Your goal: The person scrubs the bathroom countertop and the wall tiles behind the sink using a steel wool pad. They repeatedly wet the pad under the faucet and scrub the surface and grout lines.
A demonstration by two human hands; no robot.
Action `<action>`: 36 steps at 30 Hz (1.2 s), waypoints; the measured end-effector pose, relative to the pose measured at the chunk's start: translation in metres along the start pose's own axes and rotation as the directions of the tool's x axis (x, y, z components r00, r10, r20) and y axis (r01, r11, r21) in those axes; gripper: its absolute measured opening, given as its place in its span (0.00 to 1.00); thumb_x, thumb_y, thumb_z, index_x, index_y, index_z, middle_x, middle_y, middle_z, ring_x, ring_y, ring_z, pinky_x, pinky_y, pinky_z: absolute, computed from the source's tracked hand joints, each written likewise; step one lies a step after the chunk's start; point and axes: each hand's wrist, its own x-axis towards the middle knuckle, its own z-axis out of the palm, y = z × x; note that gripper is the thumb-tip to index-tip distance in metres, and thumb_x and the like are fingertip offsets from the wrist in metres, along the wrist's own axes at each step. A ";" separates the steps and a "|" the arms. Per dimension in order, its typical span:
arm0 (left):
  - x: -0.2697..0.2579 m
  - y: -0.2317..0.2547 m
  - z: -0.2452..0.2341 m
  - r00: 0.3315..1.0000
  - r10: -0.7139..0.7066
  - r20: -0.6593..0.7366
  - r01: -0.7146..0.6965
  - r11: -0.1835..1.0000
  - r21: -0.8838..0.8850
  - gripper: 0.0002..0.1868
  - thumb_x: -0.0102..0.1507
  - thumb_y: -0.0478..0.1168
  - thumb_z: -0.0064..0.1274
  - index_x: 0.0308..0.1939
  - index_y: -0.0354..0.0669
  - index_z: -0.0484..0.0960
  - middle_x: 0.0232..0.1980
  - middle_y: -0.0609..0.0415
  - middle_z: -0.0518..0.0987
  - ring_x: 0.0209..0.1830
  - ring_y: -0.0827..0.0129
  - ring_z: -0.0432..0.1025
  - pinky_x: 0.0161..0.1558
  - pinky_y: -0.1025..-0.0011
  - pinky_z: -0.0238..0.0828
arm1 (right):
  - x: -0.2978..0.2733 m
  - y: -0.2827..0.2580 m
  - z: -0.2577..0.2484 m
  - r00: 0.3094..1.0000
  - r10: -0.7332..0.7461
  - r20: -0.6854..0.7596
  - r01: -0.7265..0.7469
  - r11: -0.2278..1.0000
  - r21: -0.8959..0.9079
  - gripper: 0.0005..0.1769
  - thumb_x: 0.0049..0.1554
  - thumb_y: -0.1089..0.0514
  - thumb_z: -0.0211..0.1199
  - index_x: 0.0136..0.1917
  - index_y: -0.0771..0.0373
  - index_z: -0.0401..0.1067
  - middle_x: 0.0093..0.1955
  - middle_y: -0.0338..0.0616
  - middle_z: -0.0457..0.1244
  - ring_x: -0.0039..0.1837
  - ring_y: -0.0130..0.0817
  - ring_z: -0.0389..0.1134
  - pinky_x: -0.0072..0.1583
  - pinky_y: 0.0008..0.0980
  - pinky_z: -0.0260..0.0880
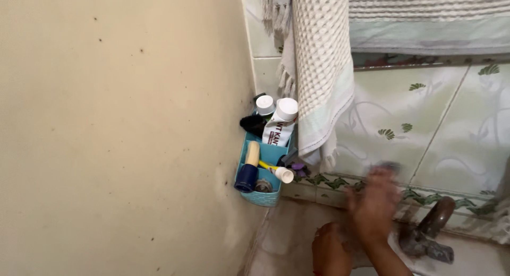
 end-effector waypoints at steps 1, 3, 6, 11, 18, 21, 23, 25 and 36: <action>0.001 0.002 0.001 1.000 0.007 -0.014 -0.007 1.000 -0.009 0.24 0.66 0.36 0.50 0.66 0.36 0.72 0.70 0.43 0.71 0.71 0.50 0.63 0.71 0.59 0.60 | 0.001 0.003 0.000 0.989 -0.139 0.053 0.142 0.988 -0.060 0.46 0.61 0.31 0.48 0.81 0.60 0.45 0.85 0.49 0.41 0.88 0.44 0.36 0.84 0.49 0.30; 0.005 0.008 0.000 1.000 -0.019 0.023 0.019 1.000 0.006 0.27 0.67 0.37 0.53 0.69 0.37 0.68 0.72 0.43 0.67 0.73 0.50 0.60 0.73 0.58 0.56 | 0.005 0.005 0.003 0.900 -0.397 0.181 0.424 0.893 -0.149 0.50 0.59 0.32 0.47 0.83 0.62 0.40 0.85 0.50 0.38 0.84 0.44 0.36 0.79 0.51 0.28; 0.006 0.007 -0.001 0.997 -0.060 0.055 0.061 0.998 -0.019 0.28 0.66 0.37 0.52 0.70 0.38 0.67 0.71 0.45 0.68 0.73 0.52 0.61 0.72 0.58 0.56 | 0.005 0.000 0.006 0.991 0.001 -0.137 0.005 0.999 0.046 0.49 0.62 0.31 0.43 0.83 0.64 0.40 0.86 0.62 0.36 0.87 0.53 0.34 0.81 0.53 0.28; 0.003 0.002 -0.002 0.947 0.242 -0.211 -0.248 0.969 -0.002 0.24 0.65 0.32 0.50 0.65 0.34 0.70 0.67 0.40 0.71 0.68 0.46 0.63 0.68 0.55 0.59 | 0.012 -0.010 -0.011 0.961 -0.249 -0.123 0.245 0.969 -0.044 0.48 0.63 0.35 0.43 0.83 0.68 0.38 0.85 0.61 0.37 0.85 0.51 0.35 0.80 0.54 0.30; 0.007 0.006 -0.008 0.898 0.277 -0.341 -0.310 0.950 -0.045 0.22 0.62 0.32 0.51 0.62 0.37 0.73 0.64 0.41 0.74 0.65 0.46 0.66 0.65 0.54 0.61 | 0.023 -0.034 -0.026 0.973 -0.155 -0.169 0.154 0.988 -0.022 0.46 0.64 0.38 0.47 0.83 0.67 0.40 0.84 0.63 0.39 0.84 0.51 0.37 0.79 0.52 0.31; 0.001 0.001 -0.009 0.927 0.224 -0.302 -0.254 0.965 -0.063 0.22 0.62 0.33 0.51 0.61 0.38 0.74 0.64 0.42 0.74 0.65 0.46 0.66 0.65 0.55 0.62 | 0.008 -0.036 -0.022 0.882 -0.146 0.449 0.374 0.796 -0.475 0.42 0.68 0.33 0.41 0.85 0.57 0.40 0.85 0.45 0.41 0.87 0.35 0.38 0.85 0.45 0.29; 0.000 0.000 -0.012 0.943 0.201 -0.266 -0.225 0.972 -0.063 0.22 0.62 0.33 0.52 0.61 0.38 0.73 0.64 0.41 0.74 0.65 0.46 0.65 0.66 0.55 0.61 | 0.006 -0.030 -0.022 0.711 -0.409 0.573 0.683 0.595 -0.423 0.44 0.64 0.38 0.44 0.85 0.57 0.36 0.88 0.43 0.35 0.86 0.37 0.34 0.81 0.47 0.28; -0.003 -0.006 -0.014 0.959 0.181 -0.218 -0.196 0.979 -0.049 0.24 0.61 0.32 0.53 0.62 0.36 0.72 0.64 0.40 0.72 0.66 0.46 0.64 0.66 0.55 0.60 | 0.003 -0.023 -0.023 0.624 -0.499 0.601 0.766 0.540 -0.348 0.46 0.62 0.39 0.45 0.85 0.55 0.34 0.89 0.40 0.33 0.85 0.36 0.32 0.78 0.47 0.28; -0.006 -0.032 0.001 0.972 0.182 -0.145 -0.169 0.981 0.098 0.21 0.57 0.32 0.60 0.53 0.30 0.75 0.57 0.36 0.76 0.60 0.43 0.69 0.60 0.55 0.67 | 0.002 -0.046 -0.036 0.792 -0.304 0.530 0.596 0.573 -0.562 0.44 0.64 0.34 0.38 0.83 0.58 0.33 0.87 0.43 0.33 0.85 0.35 0.32 0.78 0.44 0.29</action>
